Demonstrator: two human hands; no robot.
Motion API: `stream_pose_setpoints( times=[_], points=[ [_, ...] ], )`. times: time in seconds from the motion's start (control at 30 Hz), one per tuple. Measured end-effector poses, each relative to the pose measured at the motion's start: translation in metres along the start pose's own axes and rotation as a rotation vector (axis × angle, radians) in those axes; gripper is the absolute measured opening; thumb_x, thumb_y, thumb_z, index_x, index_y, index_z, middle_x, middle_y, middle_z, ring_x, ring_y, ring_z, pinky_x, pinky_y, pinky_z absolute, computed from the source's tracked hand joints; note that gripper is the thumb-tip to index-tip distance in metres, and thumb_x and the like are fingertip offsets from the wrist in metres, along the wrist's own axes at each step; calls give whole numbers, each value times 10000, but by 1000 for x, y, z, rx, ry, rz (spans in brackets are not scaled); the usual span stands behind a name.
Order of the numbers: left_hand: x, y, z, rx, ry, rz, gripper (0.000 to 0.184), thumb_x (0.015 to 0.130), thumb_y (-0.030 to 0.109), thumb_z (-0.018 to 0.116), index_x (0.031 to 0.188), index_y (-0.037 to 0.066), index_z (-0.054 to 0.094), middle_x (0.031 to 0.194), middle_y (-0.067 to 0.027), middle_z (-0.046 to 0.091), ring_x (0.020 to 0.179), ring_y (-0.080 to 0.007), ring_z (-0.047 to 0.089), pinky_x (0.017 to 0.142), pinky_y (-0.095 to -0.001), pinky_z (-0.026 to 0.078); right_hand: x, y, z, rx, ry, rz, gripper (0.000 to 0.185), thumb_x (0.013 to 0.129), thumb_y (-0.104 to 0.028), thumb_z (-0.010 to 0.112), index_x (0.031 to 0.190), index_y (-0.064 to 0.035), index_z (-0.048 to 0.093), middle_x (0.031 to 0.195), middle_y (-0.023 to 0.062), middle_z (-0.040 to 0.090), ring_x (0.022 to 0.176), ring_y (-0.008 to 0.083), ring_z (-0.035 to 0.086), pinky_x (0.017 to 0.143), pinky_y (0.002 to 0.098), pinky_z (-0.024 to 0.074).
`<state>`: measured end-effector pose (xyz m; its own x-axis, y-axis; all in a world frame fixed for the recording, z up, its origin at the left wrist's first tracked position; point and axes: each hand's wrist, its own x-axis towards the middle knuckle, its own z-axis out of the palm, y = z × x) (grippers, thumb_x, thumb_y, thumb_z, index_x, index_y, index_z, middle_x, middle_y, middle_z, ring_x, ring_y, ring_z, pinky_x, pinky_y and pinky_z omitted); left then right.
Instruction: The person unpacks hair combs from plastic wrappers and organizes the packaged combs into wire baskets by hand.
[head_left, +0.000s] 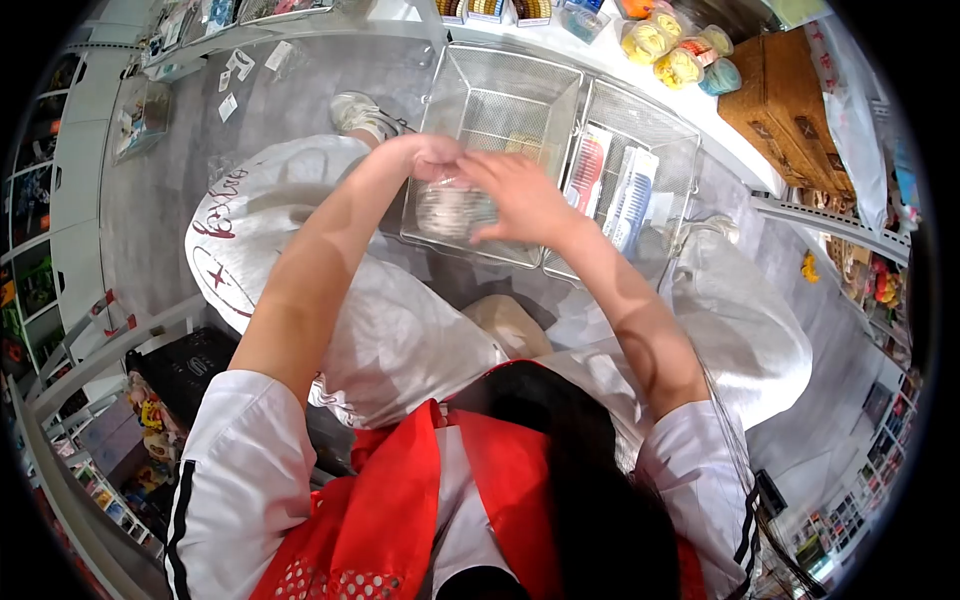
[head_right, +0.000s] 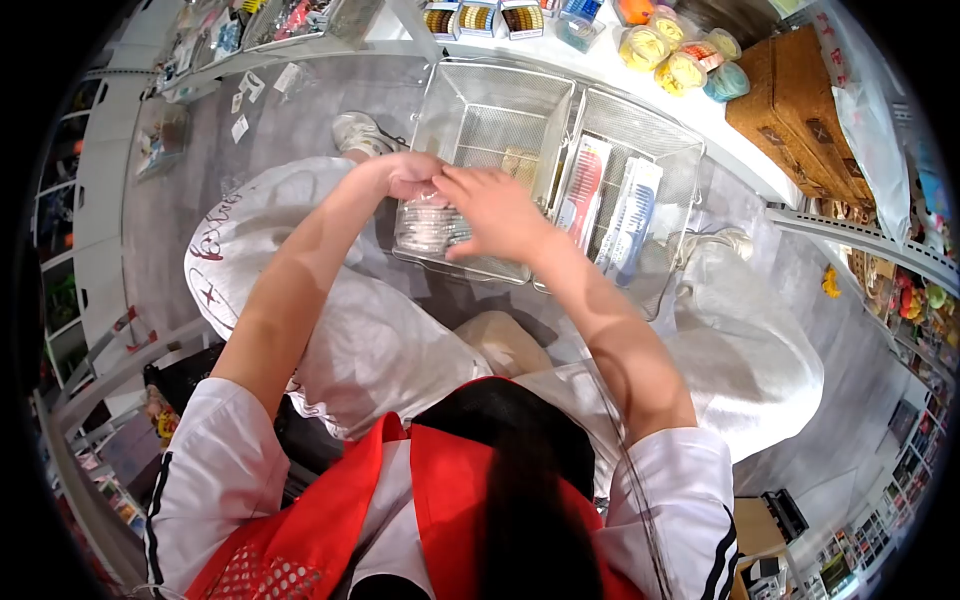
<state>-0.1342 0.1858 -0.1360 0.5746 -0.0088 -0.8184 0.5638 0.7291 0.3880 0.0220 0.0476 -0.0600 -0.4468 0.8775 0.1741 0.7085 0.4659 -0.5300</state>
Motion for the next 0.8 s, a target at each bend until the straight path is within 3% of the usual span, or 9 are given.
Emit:
stream_pose_setpoints(
  times=[0.17, 0.27, 0.3, 0.4, 0.5, 0.63, 0.73, 0.77, 0.8],
  points=[
    [22, -27, -11, 4, -68, -54, 193, 851, 39, 418, 1013, -5, 514, 900, -64, 572, 761, -97, 588, 621, -180, 513, -6, -23, 18, 2, -179, 104, 1133, 479, -541, 749, 1324, 14, 238, 1294, 272, 314, 1211, 344, 333, 931, 472, 328],
    [24, -35, -10, 131, -50, -86, 212, 834, 41, 455, 1034, -1, 511, 890, -57, 563, 742, -100, 574, 615, -211, 491, -2, -48, 12, -328, -508, 145, 1145, 491, -518, 754, 1350, -11, 192, 1303, 294, 287, 1233, 383, 285, 934, 471, 331],
    [23, -37, -7, 181, -40, -98, 220, 828, 44, 470, 1041, 2, 509, 886, -55, 559, 734, -102, 569, 613, -223, 482, -5, -52, 25, -510, -425, 125, 1022, 536, -389, 758, 1334, -26, 233, 1279, 296, 313, 1161, 396, 369, 888, 463, 378],
    [-7, -27, 22, 341, 213, -22, 258, 809, 71, 517, 1058, 10, 497, 875, -48, 551, 736, -115, 554, 614, -241, 459, -10, -43, 56, -397, -165, 133, 853, 549, -216, 721, 1276, -28, 317, 1193, 266, 388, 1038, 361, 473, 805, 428, 437],
    [-10, -22, 20, 349, 260, 111, 321, 797, 103, 544, 1098, 14, 474, 909, -59, 554, 822, -132, 552, 677, -243, 462, -6, -29, 41, -44, -117, 166, 736, 533, -122, 663, 1207, -29, 382, 1051, 217, 466, 922, 323, 526, 723, 397, 468],
    [-22, -4, 21, 66, 132, 365, 422, 782, 129, 570, 1167, 0, 455, 1081, -90, 530, 968, -157, 523, 828, -270, 426, 8, -11, 22, -5, -137, 185, 639, 528, -154, 672, 1110, -36, 436, 905, 166, 532, 888, 309, 543, 715, 395, 469],
    [-42, 10, 38, 340, 128, 388, 515, 800, 202, 579, 1228, -27, 404, 1179, -133, 487, 1038, -190, 505, 884, -284, 400, 6, -2, 19, -19, -109, 186, 608, 531, -164, 680, 1077, -41, 443, 889, 163, 543, 872, 317, 547, 724, 400, 466],
    [-49, 14, 41, 851, 208, 544, 674, 787, 330, 603, 1285, -32, 328, 1244, -183, 432, 1118, -237, 460, 942, -301, 357, 5, 1, 17, -4, -88, 197, 608, 533, -167, 681, 1077, -39, 442, 889, 165, 547, 871, 318, 546, 730, 398, 465],
    [-61, 18, 51, 934, 182, 513, 719, 770, 351, 621, 1297, -25, 307, 1250, -190, 423, 1130, -248, 450, 951, -301, 347, 4, 2, 15, 14, -68, 209, 608, 535, -169, 682, 1078, -36, 442, 890, 168, 550, 870, 319, 546, 735, 397, 463]
  ],
)
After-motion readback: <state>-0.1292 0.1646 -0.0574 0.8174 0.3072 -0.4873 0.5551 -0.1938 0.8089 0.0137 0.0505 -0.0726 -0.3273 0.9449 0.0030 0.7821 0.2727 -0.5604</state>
